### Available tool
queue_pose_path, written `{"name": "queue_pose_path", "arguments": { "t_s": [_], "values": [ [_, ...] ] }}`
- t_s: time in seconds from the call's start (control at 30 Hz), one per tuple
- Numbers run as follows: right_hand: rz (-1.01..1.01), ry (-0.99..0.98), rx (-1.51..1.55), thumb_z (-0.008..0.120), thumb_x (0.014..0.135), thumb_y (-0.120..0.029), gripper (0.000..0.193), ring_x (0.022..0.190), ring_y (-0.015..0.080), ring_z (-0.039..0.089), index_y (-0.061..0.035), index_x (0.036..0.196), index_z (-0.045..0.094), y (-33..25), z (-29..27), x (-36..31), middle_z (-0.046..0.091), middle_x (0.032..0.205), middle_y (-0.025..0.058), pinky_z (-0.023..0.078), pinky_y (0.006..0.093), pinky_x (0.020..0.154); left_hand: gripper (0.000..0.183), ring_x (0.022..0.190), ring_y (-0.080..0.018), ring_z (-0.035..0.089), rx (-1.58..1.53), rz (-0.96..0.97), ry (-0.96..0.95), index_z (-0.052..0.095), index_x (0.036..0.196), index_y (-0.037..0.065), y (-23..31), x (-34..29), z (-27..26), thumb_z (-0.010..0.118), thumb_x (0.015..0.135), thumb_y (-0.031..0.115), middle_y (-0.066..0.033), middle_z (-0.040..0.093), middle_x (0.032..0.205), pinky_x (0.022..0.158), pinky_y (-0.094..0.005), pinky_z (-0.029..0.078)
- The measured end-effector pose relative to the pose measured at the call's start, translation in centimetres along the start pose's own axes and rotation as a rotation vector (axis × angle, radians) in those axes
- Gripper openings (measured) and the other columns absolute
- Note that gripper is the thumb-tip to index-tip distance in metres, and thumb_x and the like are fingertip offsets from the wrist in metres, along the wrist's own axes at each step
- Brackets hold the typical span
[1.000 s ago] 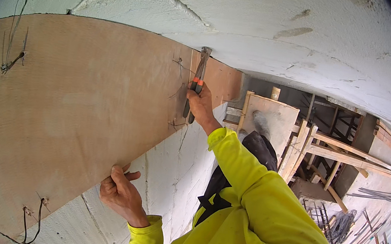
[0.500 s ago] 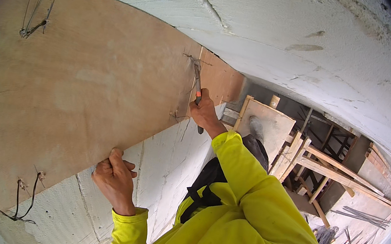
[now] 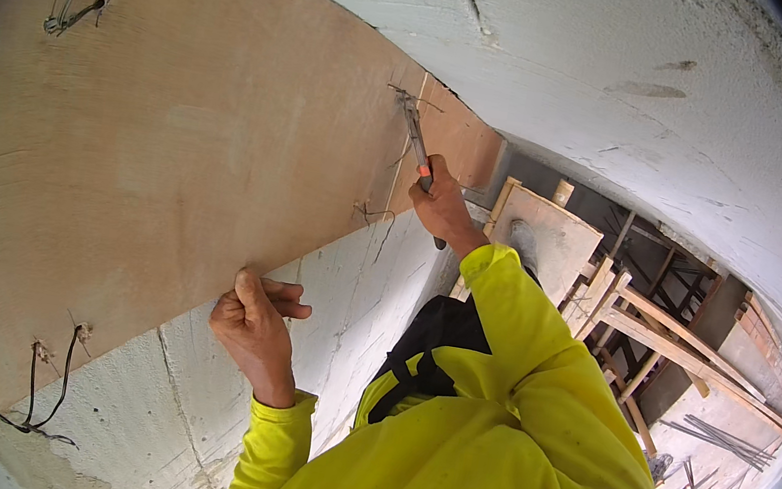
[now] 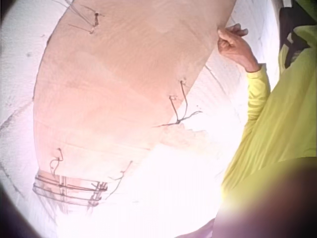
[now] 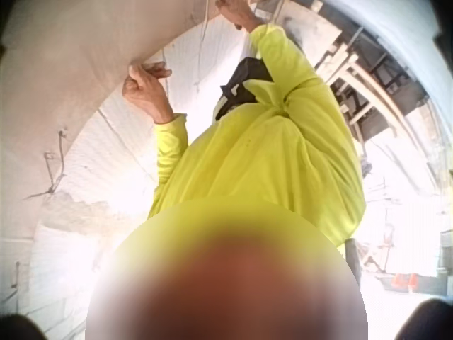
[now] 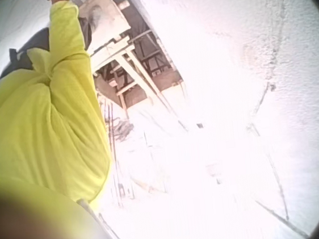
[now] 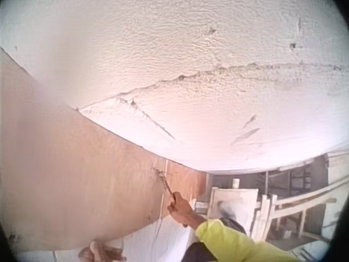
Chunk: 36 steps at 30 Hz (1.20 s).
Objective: The person secures a large wooden board to a white block wall using wire ties and pliers. They repeatedly twist and tighten the wires at multiple points along the board's edge to hold it in place against the wall.
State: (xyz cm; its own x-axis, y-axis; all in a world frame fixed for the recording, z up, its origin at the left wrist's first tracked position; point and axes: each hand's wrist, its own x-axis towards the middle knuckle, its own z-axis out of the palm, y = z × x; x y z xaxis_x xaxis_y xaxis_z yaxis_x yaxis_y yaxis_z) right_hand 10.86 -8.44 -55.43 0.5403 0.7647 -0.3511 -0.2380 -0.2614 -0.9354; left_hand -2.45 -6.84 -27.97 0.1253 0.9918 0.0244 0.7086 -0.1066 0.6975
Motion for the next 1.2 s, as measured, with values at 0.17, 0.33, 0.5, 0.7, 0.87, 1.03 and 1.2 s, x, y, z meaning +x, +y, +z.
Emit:
{"name": "queue_pose_path", "arguments": {
  "t_s": [0.17, 0.33, 0.5, 0.7, 0.87, 1.03, 1.2],
  "values": [
    [-0.038, 0.112, 0.192, 0.062, 0.085, -0.008, 0.041, 0.072, 0.0371, 0.062, -0.0035, 0.122, 0.045, 4.6, -2.3, -6.3, 0.06, 0.079, 0.0166, 0.05, 0.0438, 0.069, 0.049, 0.054, -0.0221, 0.068, -0.312, 0.06, 0.112, 0.057, 0.07, -0.007, -1.2, -0.1, 1.7, 0.051, 0.106, 0.027, -0.0191, 0.069, 0.071, 0.053, -0.0319, 0.059],
    [-0.133, -0.105, -0.359, 0.063, 0.084, -0.007, 0.061, 0.085, 0.026, 0.061, -0.0046, 0.141, 0.04, 5.8, -3.4, -16.5, 0.06, 0.096, 0.0158, 0.05, 0.0356, 0.078, 0.045, 0.068, -0.025, 0.072, -0.459, 0.069, 0.097, 0.056, 0.072, -0.006, -2.1, -0.2, 2.0, 0.052, 0.105, 0.023, -0.0207, 0.069, 0.077, 0.067, -0.0374, 0.064],
    [0.034, -0.236, -0.35, 0.063, 0.081, -0.007, 0.064, 0.09, 0.0184, 0.06, -0.003, 0.142, 0.045, 4.3, -3.1, -20.2, 0.063, 0.1, 0.0117, 0.049, 0.0323, 0.083, 0.041, 0.074, -0.0261, 0.073, -0.528, 0.009, 0.054, 0.058, 0.075, -0.006, -1.9, -0.3, 1.5, 0.051, 0.105, 0.021, -0.0212, 0.07, 0.083, 0.074, -0.0382, 0.064],
    [0.172, -0.311, 0.11, 0.062, 0.079, -0.005, 0.047, 0.091, 0.0169, 0.057, -0.0012, 0.126, 0.059, 3.8, -3.8, -15.4, 0.064, 0.1, 0.0043, 0.045, 0.0312, 0.088, 0.041, 0.078, -0.0287, 0.074, -0.583, -0.052, 0.069, 0.059, 0.077, -0.005, -1.7, -0.3, 1.6, 0.051, 0.105, 0.024, -0.0227, 0.07, 0.087, 0.075, -0.0378, 0.063],
    [0.124, -0.428, -0.081, 0.061, 0.082, -0.014, 0.046, 0.094, 0.0257, 0.06, -0.0058, 0.127, 0.059, 2.2, -7.0, -13.0, 0.066, 0.099, 0.0115, 0.046, 0.0376, 0.091, 0.04, 0.081, -0.0296, 0.075, -0.597, -0.093, 0.084, 0.06, 0.08, -0.005, -1.4, -0.4, 1.7, 0.053, 0.104, 0.026, -0.0241, 0.07, 0.09, 0.076, -0.0375, 0.063],
    [0.226, -0.435, -0.181, 0.061, 0.083, -0.015, 0.034, 0.091, 0.0256, 0.062, -0.005, 0.116, 0.061, 0.6, -10.1, -13.2, 0.066, 0.094, 0.0128, 0.047, 0.0373, 0.086, 0.039, 0.081, -0.0296, 0.075, -0.674, -0.138, 0.104, 0.06, 0.081, -0.005, -1.3, -0.4, 1.9, 0.054, 0.104, 0.026, -0.0242, 0.071, 0.092, 0.076, -0.037, 0.063],
    [0.178, -0.385, -0.31, 0.062, 0.084, -0.012, 0.041, 0.083, 0.015, 0.06, -0.0028, 0.124, 0.059, -2.1, -10.2, -12.0, 0.065, 0.097, 0.0052, 0.049, 0.0336, 0.079, 0.037, 0.08, -0.0285, 0.075, -0.674, -0.124, 0.127, 0.061, 0.081, -0.005, -1.6, -0.5, 2.1, 0.056, 0.103, 0.025, -0.0234, 0.071, 0.09, 0.075, -0.0365, 0.062]
  ]
}}
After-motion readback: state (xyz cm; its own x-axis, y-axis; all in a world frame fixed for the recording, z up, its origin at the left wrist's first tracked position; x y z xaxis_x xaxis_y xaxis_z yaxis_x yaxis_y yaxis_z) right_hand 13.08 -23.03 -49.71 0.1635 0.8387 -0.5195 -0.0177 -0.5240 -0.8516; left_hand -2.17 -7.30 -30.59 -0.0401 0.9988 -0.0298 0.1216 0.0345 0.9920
